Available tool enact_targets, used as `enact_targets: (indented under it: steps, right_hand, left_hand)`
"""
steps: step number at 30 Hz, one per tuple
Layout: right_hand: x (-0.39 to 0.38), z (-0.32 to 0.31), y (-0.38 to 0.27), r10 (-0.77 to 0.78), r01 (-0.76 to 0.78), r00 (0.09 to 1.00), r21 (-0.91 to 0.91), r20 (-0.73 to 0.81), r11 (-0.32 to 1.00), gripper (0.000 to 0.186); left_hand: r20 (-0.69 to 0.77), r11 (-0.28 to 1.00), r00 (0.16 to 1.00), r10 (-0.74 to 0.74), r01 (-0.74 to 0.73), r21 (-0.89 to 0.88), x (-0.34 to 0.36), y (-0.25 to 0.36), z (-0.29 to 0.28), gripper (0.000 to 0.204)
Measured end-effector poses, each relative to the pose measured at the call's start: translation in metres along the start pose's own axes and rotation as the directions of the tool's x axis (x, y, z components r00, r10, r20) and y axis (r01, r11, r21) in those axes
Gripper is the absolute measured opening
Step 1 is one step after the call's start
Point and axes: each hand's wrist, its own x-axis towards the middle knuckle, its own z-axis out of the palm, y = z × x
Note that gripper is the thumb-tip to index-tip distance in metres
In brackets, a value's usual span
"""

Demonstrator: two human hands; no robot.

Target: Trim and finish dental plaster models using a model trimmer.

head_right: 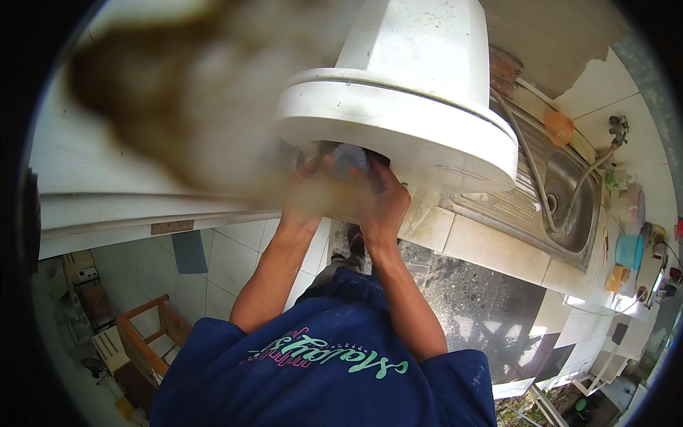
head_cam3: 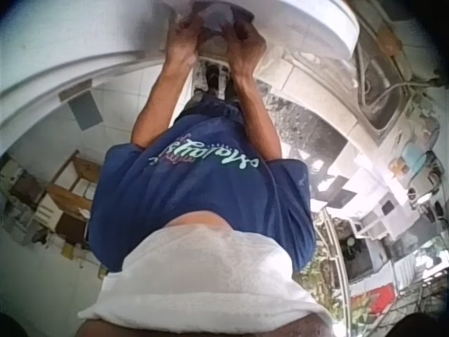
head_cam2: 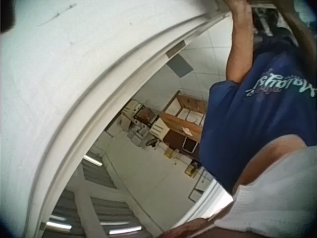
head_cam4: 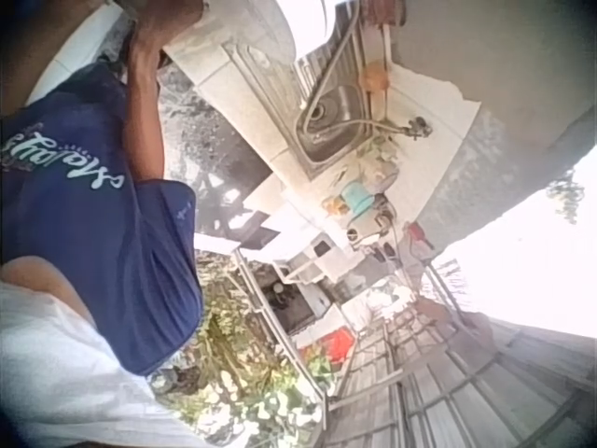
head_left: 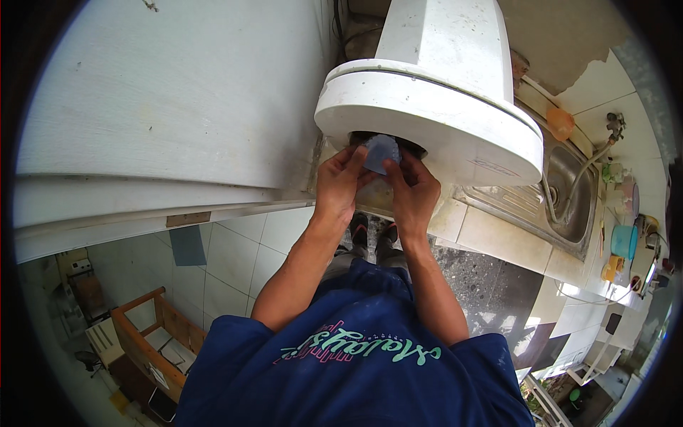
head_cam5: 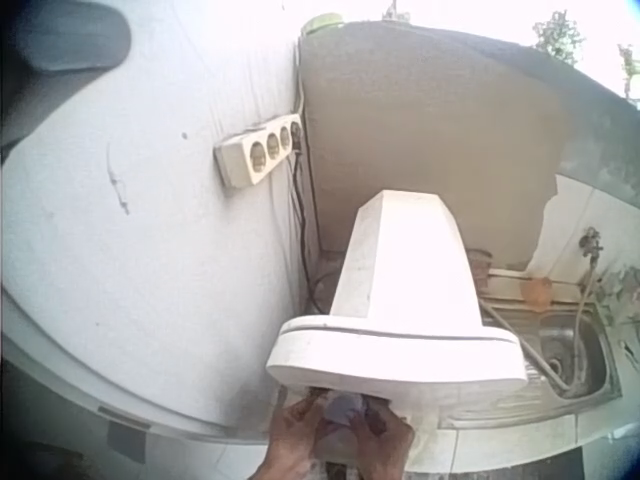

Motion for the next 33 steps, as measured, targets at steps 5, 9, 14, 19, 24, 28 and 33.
enact_targets:
  steps: [5,9,14,19,24,28,33]
  right_hand:
    - [0.001,0.000,-0.004,0.006,-0.006,1.000,0.012,-0.025,1.000,0.038]
    - [0.002,0.001,-0.004,0.005,-0.004,1.000,0.031,-0.029,1.000,0.038]
    - [0.002,0.000,-0.006,0.022,-0.023,0.999,-0.013,-0.028,1.000,0.038]
    - [0.002,-0.013,-0.005,-0.105,0.111,0.993,-0.103,0.062,0.988,0.034]
    - [-0.002,-0.014,-0.014,-0.167,0.172,0.983,-0.054,0.076,0.984,0.031]
    - [0.000,-0.018,0.000,-0.082,0.104,0.991,-0.210,0.108,0.972,0.023]
    - [0.005,-0.012,0.005,-0.030,0.047,0.995,-0.192,0.091,0.980,0.019]
  left_hand:
    - [0.025,0.999,0.999,0.021,-0.020,-0.044,-0.003,-0.001,0.002,0.024]
    - [0.010,0.997,1.000,0.021,-0.020,-0.068,-0.004,-0.004,0.001,0.024]
    - [0.017,0.996,1.000,0.024,-0.023,-0.084,-0.007,-0.003,0.003,0.025]
    - [0.147,0.998,0.987,0.069,-0.067,-0.018,-0.018,0.016,0.003,0.036]
    - [0.311,0.973,0.950,0.018,-0.089,0.213,-0.006,0.020,-0.011,0.040]
    - [0.242,0.997,0.970,0.026,-0.043,0.066,-0.005,0.018,-0.007,0.035]
    - [0.182,0.995,0.983,-0.006,-0.012,0.099,-0.001,0.017,-0.007,0.032]
